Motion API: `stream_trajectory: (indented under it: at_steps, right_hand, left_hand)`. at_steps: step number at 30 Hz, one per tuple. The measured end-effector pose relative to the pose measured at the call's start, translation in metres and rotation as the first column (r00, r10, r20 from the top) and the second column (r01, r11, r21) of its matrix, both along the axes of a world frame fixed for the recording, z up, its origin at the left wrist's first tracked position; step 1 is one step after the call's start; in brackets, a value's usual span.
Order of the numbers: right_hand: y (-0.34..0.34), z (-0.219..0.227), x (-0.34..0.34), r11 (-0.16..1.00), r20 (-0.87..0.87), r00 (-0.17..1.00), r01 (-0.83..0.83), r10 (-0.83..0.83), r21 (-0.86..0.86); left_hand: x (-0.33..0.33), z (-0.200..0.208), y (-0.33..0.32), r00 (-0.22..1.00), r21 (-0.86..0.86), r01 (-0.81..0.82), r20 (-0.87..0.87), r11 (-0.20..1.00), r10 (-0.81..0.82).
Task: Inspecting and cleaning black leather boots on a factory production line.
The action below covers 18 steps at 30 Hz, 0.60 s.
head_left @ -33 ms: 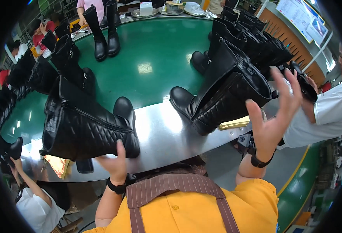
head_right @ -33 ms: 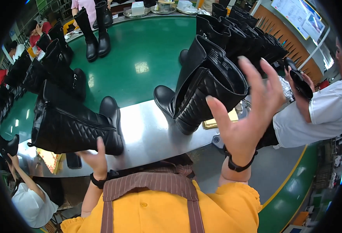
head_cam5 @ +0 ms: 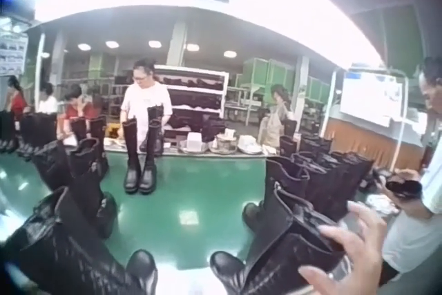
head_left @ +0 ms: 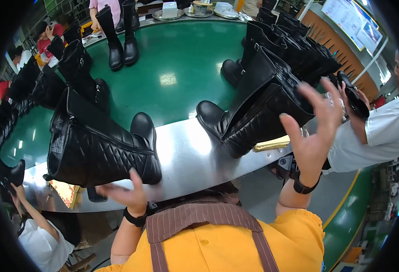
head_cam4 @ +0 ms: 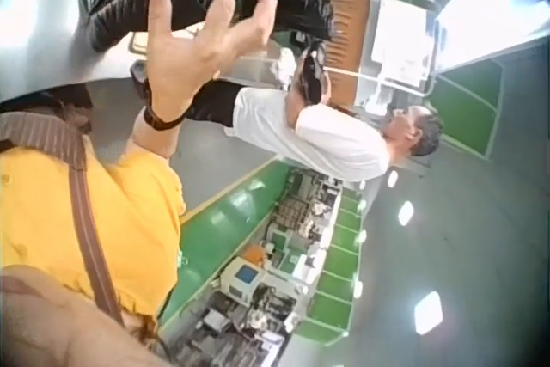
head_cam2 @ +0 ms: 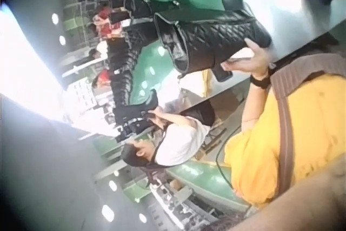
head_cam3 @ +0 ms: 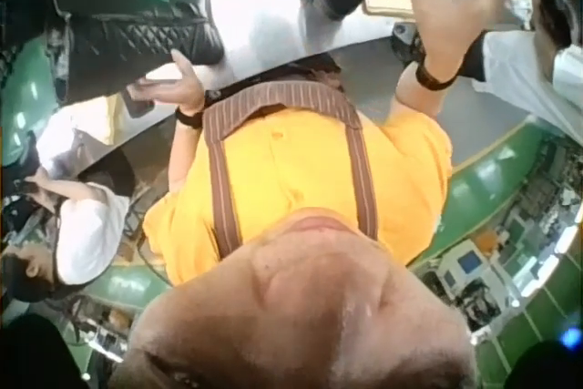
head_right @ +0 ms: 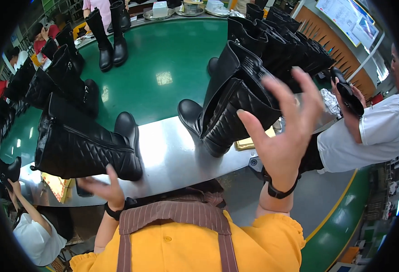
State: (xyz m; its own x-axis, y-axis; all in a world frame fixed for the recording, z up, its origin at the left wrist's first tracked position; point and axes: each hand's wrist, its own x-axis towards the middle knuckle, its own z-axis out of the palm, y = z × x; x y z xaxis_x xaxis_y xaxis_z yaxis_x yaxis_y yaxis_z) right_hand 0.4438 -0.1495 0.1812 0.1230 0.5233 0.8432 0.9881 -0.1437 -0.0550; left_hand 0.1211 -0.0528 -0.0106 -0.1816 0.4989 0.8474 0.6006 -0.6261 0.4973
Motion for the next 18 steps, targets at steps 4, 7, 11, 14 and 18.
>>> stream_trajectory:
  at_steps: [4,7,11,14,18]
  right_hand:
    - [-0.001,-0.004,0.012,0.919,-0.22,0.895,-0.394,0.388,0.013]
    - [-0.006,-0.006,0.009,0.879,-0.212,0.858,-0.476,0.467,0.009]
    - [0.002,-0.016,0.017,0.901,-0.21,0.876,-0.423,0.434,0.099]
    - [0.017,-0.032,0.029,0.839,-0.354,0.764,-0.449,0.539,0.307]
    - [0.01,-0.063,0.046,0.674,-0.432,0.518,-0.547,0.738,0.496]
  left_hand:
    - [0.013,0.026,-0.008,0.985,0.538,0.174,-0.103,0.825,-0.141]
    - [0.043,0.055,-0.01,0.766,0.088,0.621,-0.279,0.779,-0.579]
    - [0.128,0.054,0.016,0.717,-0.297,0.682,0.094,0.668,-0.69]
    - [0.157,0.026,0.036,0.703,-0.538,0.681,0.289,0.497,-0.65]
    - [0.171,-0.019,0.041,0.694,-0.82,0.522,0.25,0.234,-0.675]
